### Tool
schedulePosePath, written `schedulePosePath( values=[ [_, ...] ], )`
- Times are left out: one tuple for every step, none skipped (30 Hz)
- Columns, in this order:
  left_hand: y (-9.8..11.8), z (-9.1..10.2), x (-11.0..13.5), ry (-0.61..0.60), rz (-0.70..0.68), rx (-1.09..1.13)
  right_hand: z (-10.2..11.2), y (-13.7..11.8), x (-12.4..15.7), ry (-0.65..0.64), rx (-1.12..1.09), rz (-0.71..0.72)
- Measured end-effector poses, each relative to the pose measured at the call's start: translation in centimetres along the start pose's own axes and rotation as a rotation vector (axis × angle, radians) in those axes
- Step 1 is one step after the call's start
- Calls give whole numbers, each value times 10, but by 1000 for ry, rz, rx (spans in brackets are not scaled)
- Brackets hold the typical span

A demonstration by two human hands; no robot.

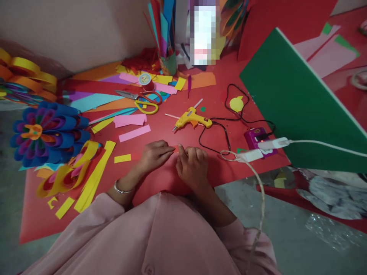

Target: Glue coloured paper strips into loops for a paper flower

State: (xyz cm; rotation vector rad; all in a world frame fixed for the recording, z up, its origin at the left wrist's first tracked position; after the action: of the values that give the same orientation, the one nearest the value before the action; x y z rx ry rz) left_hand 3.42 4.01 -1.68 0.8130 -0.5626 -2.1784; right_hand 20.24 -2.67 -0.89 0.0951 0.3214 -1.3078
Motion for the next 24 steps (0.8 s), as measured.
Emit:
schedulePosePath(
  values=[
    [0, 0, 0, -2, 2, 0, 0, 0, -1, 25, -6, 2],
    [1, 0, 0, -7, 3, 0, 0, 0, -2, 47, -12, 5],
    [0, 0, 0, -13, 3, 1, 1, 0, -2, 61, -15, 10],
    [0, 0, 0, -19, 4, 2, 1, 0, -3, 67, -16, 15],
    [-1, -1, 1, -25, 4, 2, 1, 0, -3, 66, -13, 17],
    [-2, -1, 2, -28, 3, 1, 1, -1, -3, 63, -9, 17],
    [-4, -2, 3, -29, 1, -2, 1, -1, -3, 60, -5, 16],
    [-5, -3, 4, -31, -1, -5, 1, -2, -3, 58, -4, 16],
    [-6, -3, 4, -32, -4, -10, 1, -2, -2, 59, -3, 13],
    [-7, -4, 5, -31, -7, -16, 1, -2, -2, 61, -2, 7],
    [-7, -5, 5, -31, -10, -22, 0, -2, -2, 58, 0, 1],
    [-7, -5, 5, -30, -11, -29, 0, -2, -2, 52, 3, -4],
    [-7, -5, 5, -30, -11, -35, 0, -2, -2, 44, 4, -7],
    [-7, -5, 5, -27, -12, -41, 0, -2, -2, 35, 5, -6],
    [-7, -5, 5, -23, -13, -45, 0, -2, -2, 28, 4, -5],
    [-6, -5, 4, -18, -16, -46, 0, -2, -2, 24, 3, -5],
    [-6, -4, 4, -14, -19, -43, 0, -2, -2, 23, 3, -9],
    [-5, -4, 3, -11, -23, -38, 0, -2, -2, 22, 4, -16],
    [-5, -3, 3, -11, -26, -33, 0, -1, -2, 19, 5, -22],
    [-4, -2, 2, -12, -28, -28, -1, -1, -1, 13, 7, -25],
    [-4, -2, 2, -18, -29, -23, -1, 0, 0, 6, 8, -25],
    [-4, -1, 2, -25, -28, -19, -2, 0, 0, 1, 10, -23],
    [-3, -1, 1, -35, -26, -14, -2, 0, 1, 1, 11, -21],
    [-3, -1, 1, -46, -23, -10, -3, 1, 1, 4, 13, -20]
  ],
)
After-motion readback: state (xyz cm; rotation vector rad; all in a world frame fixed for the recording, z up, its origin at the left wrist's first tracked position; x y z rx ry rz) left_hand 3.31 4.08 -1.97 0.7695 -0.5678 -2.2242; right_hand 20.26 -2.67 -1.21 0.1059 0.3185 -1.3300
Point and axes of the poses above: each hand's wrist, its own x-axis away from the middle knuckle, its own z-axis out of the back of the hand, y = z × x, the point moved 4 cm from there along -x, towards the middle knuckle, and after that the axes turned 2 degrees about x, right-handed, at the moved point
